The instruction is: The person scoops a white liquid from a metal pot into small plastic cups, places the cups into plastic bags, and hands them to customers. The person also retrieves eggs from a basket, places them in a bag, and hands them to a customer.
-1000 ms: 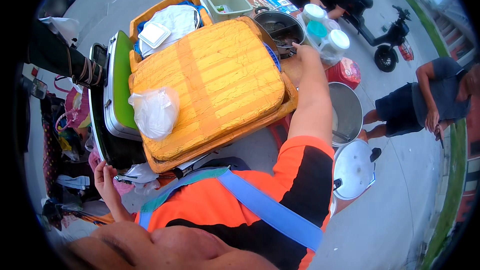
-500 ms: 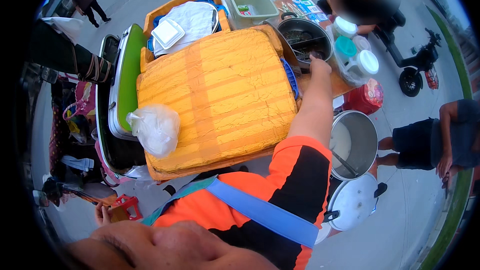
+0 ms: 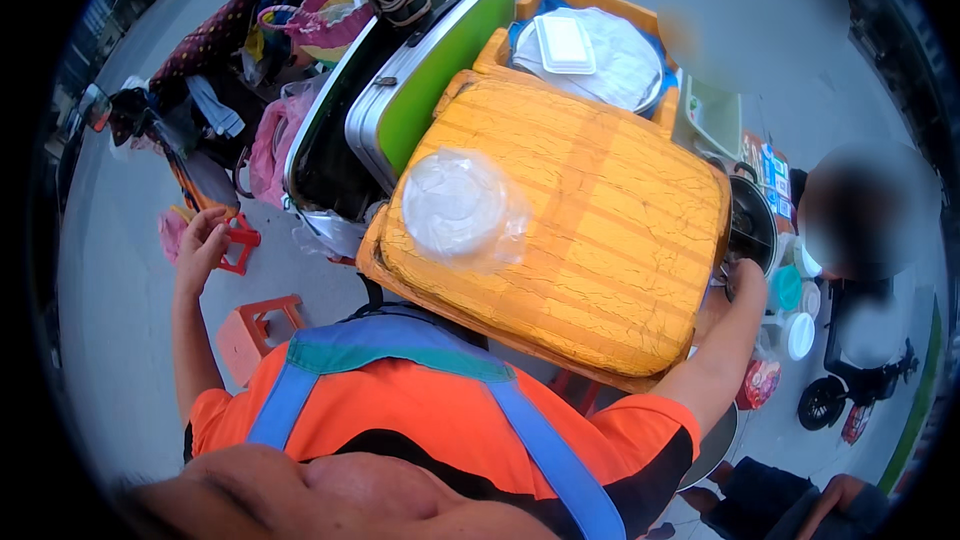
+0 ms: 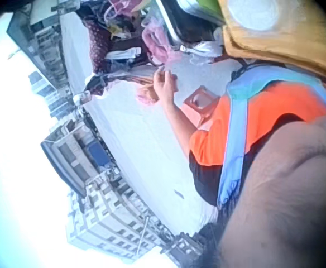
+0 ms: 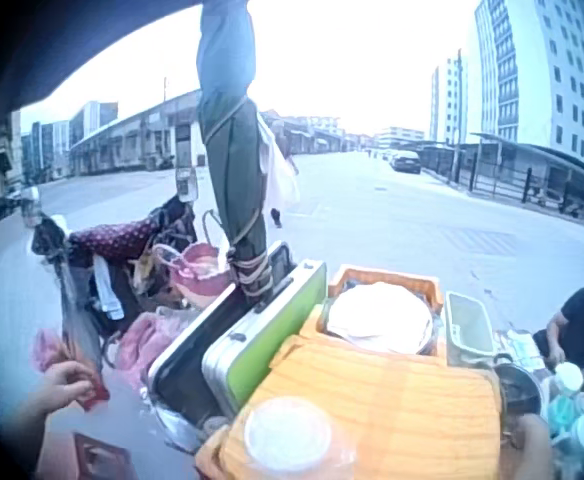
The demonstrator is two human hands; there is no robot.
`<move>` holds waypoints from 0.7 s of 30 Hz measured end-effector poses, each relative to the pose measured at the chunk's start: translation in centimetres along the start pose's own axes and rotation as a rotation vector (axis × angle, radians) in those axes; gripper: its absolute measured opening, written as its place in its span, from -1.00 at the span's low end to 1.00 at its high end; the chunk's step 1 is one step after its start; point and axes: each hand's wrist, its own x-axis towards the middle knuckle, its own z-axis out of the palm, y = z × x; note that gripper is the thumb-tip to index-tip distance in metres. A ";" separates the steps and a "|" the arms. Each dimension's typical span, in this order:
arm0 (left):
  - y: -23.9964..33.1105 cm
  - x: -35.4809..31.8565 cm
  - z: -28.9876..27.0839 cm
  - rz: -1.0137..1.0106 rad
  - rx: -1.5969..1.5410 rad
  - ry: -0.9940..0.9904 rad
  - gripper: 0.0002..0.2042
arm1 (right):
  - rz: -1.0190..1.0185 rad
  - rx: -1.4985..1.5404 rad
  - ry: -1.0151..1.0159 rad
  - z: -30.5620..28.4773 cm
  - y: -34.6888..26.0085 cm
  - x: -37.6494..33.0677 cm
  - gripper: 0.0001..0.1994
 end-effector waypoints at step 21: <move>-22.3 41.6 4.4 0.640 0.379 0.109 -0.69 | -1.494 0.489 0.229 -5.0 -59.9 -52.6 -0.62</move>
